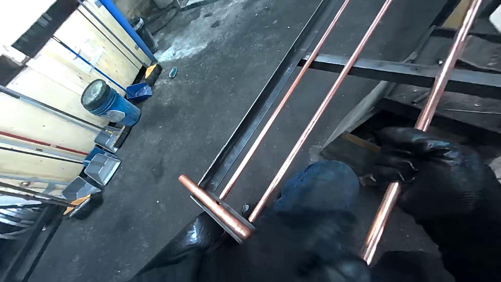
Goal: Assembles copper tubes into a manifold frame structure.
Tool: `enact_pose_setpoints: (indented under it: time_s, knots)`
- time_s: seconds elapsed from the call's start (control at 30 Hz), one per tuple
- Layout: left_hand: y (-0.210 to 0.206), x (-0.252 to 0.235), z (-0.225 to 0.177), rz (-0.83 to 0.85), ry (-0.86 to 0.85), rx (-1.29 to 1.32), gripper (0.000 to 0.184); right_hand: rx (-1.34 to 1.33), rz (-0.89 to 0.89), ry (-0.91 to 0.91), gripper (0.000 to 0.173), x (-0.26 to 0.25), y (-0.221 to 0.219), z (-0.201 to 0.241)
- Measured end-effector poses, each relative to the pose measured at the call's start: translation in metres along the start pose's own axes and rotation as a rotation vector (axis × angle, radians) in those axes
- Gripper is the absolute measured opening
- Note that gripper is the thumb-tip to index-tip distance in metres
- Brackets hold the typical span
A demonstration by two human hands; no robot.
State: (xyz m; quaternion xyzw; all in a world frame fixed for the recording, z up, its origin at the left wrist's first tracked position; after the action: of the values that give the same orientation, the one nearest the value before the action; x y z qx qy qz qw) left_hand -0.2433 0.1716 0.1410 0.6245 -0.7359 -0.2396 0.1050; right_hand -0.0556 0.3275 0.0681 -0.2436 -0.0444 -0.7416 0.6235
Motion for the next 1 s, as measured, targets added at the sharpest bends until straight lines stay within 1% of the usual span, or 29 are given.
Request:
enact_pose_setpoints:
  time_s: [0.03, 0.07, 0.1, 0.13, 0.17, 0.2, 0.23, 0.27, 0.33, 0.37, 0.4, 0.5, 0.53, 0.6, 0.7, 0.8, 0.9, 1.0]
  knots:
    - [0.040, 0.003, -0.010, -0.147, -0.087, 0.010, 0.036, 0.007, -0.001, -0.006, 0.025, 0.001, -0.001, 0.002]
    - [0.081, 0.009, -0.011, -0.248, -0.186, -0.069, 0.034, 0.012, -0.011, -0.012, 0.024, 0.003, -0.002, 0.005]
    - [0.119, 0.018, -0.006, -0.307, -0.259, -0.259, 0.037, 0.018, -0.023, -0.011, 0.024, 0.003, -0.003, 0.009]
    - [0.150, 0.028, 0.004, -0.304, -0.279, -0.496, 0.042, 0.026, -0.033, -0.007, 0.024, 0.004, -0.005, 0.011]
    - [0.172, 0.035, 0.019, -0.245, -0.241, -0.705, 0.048, 0.024, -0.034, 0.000, 0.025, 0.004, -0.006, 0.013]
    - [0.184, 0.039, 0.037, -0.158, -0.176, -0.856, 0.055, 0.020, -0.027, -0.001, 0.026, 0.003, -0.006, 0.011]
    - [0.188, 0.040, 0.055, -0.065, -0.114, -0.949, 0.060, 0.017, -0.013, -0.004, 0.026, 0.002, -0.005, 0.009]
    - [0.185, 0.038, 0.073, 0.027, -0.065, -0.998, 0.059, 0.014, -0.002, -0.006, 0.026, 0.001, -0.005, 0.008]
    - [0.173, 0.030, 0.101, 0.165, -0.017, -1.064, 0.045, 0.032, -0.022, -0.004, 0.028, 0.001, -0.004, 0.007]
    - [0.165, 0.027, 0.109, 0.189, -0.031, -1.087, 0.040, 0.037, -0.034, -0.006, 0.027, 0.001, -0.003, 0.006]
    - [0.160, 0.027, 0.114, 0.173, -0.075, -1.098, 0.034, 0.036, -0.045, -0.008, 0.027, 0.001, -0.003, 0.004]
    - [0.155, 0.036, 0.122, -0.027, -0.273, -1.108, 0.017, 0.053, -0.069, -0.023, 0.026, 0.001, -0.001, 0.002]
    - [0.155, 0.038, 0.125, -0.063, -0.306, -1.112, 0.018, 0.062, -0.069, -0.028, 0.027, 0.002, -0.002, 0.001]
    - [0.154, 0.036, 0.129, -0.074, -0.343, -1.120, 0.018, 0.076, -0.062, -0.029, 0.027, 0.001, -0.003, 0.000]
    - [0.152, 0.030, 0.133, 0.040, -0.305, -1.114, 0.025, 0.074, -0.085, -0.033, 0.024, -0.002, 0.000, -0.004]
    - [0.151, 0.027, 0.137, 0.136, -0.287, -1.110, 0.032, 0.045, -0.098, -0.034, 0.025, -0.003, -0.002, -0.006]
    - [0.149, 0.025, 0.137, 0.191, -0.284, -1.087, 0.033, 0.028, -0.074, -0.044, 0.026, -0.003, -0.001, -0.008]
    - [0.148, 0.024, 0.139, 0.260, -0.268, -1.070, 0.032, 0.030, -0.098, -0.071, 0.027, -0.002, -0.003, -0.007]
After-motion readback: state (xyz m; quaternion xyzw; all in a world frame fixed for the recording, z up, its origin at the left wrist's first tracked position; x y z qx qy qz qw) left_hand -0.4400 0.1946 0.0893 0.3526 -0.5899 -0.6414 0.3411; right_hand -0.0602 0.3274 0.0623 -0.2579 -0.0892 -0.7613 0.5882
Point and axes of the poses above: each hand's wrist, its own x-axis away from the middle knuckle, its own y-axis out of the back of the hand, z = x × y, the point moved 7 cm from there along -x, towards the middle knuckle, and after that the axes turned 12 degrees about -z, right-handed, at the moved point
